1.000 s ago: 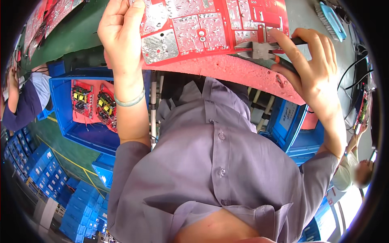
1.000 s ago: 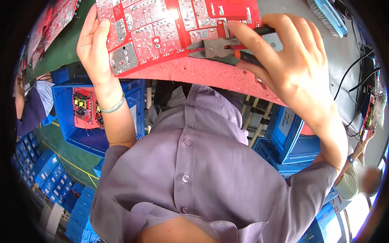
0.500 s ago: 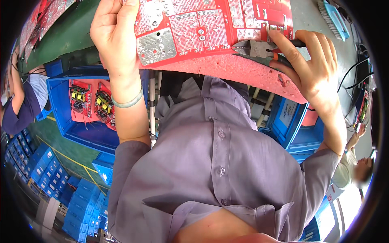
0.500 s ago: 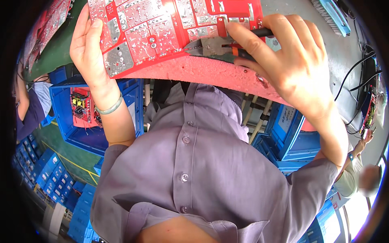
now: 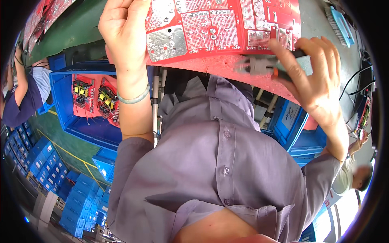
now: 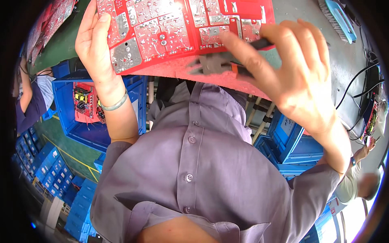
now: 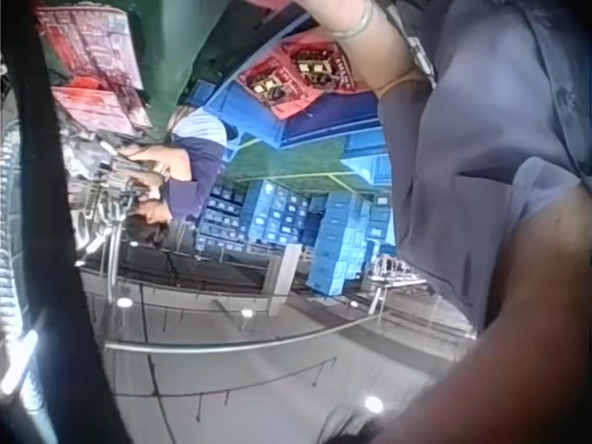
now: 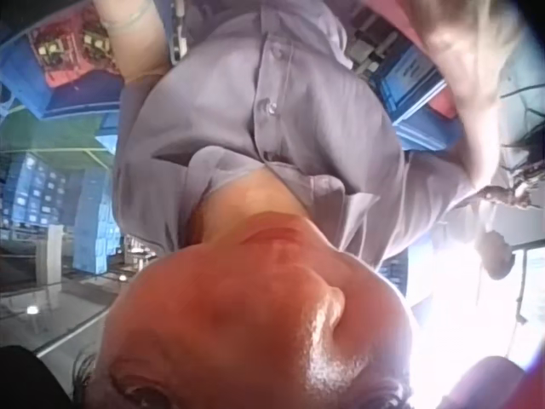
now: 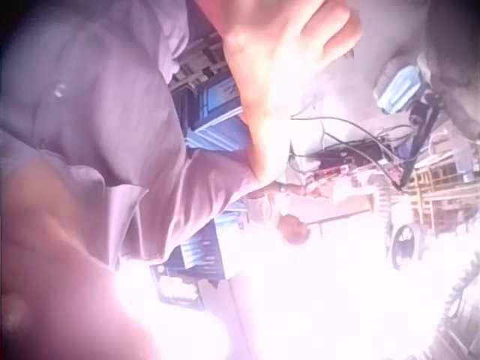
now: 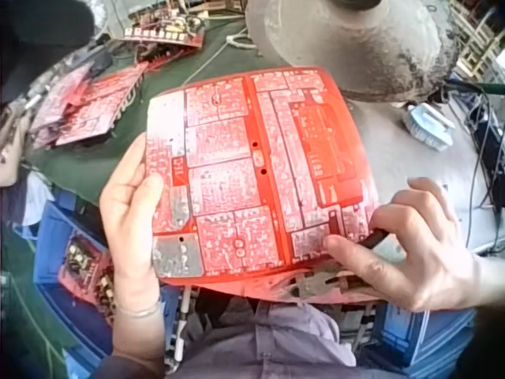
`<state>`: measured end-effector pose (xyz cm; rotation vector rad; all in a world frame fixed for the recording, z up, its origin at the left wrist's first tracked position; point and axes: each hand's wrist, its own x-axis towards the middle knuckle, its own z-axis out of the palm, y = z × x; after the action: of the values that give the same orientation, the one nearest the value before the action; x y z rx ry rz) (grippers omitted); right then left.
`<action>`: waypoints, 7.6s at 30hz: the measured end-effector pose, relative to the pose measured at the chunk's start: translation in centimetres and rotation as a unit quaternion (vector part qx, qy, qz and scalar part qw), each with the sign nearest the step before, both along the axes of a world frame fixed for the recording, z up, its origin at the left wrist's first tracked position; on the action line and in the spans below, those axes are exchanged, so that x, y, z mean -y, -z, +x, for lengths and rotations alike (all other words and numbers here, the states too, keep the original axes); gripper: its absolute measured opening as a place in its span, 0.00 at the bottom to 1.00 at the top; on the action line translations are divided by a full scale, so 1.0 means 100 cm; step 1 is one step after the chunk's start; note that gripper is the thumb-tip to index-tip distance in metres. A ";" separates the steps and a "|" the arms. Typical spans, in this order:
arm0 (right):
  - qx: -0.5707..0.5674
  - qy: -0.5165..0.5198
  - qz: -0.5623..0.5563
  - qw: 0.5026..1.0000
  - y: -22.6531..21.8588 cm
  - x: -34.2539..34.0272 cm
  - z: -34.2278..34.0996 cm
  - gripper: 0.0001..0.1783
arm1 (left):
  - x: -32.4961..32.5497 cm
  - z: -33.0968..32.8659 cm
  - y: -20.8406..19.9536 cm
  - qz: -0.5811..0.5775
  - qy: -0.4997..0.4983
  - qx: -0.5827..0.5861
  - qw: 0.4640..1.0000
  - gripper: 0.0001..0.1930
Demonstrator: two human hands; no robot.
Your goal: Cutting excess component leads from a PCB and cleaning the board with a cloth.
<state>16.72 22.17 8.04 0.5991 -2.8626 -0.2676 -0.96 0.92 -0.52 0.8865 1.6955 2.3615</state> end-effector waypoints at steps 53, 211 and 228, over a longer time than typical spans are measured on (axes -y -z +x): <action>0.003 -0.040 -0.018 0.999 0.005 0.015 -0.006 0.29 | -0.001 0.003 0.002 0.030 0.019 -0.013 0.999 0.23; -0.211 0.451 -0.157 0.853 0.015 -0.034 -0.008 0.27 | 0.005 0.027 0.001 -0.049 -0.081 -0.062 0.994 0.27; -0.114 0.330 -0.138 0.927 0.022 -0.108 0.026 0.35 | 0.022 0.026 0.002 -0.029 -0.057 0.020 0.998 0.27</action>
<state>19.32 32.96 5.82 -0.4371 -2.6976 -0.0196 1.61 -1.28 -0.75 0.7467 1.8346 2.3692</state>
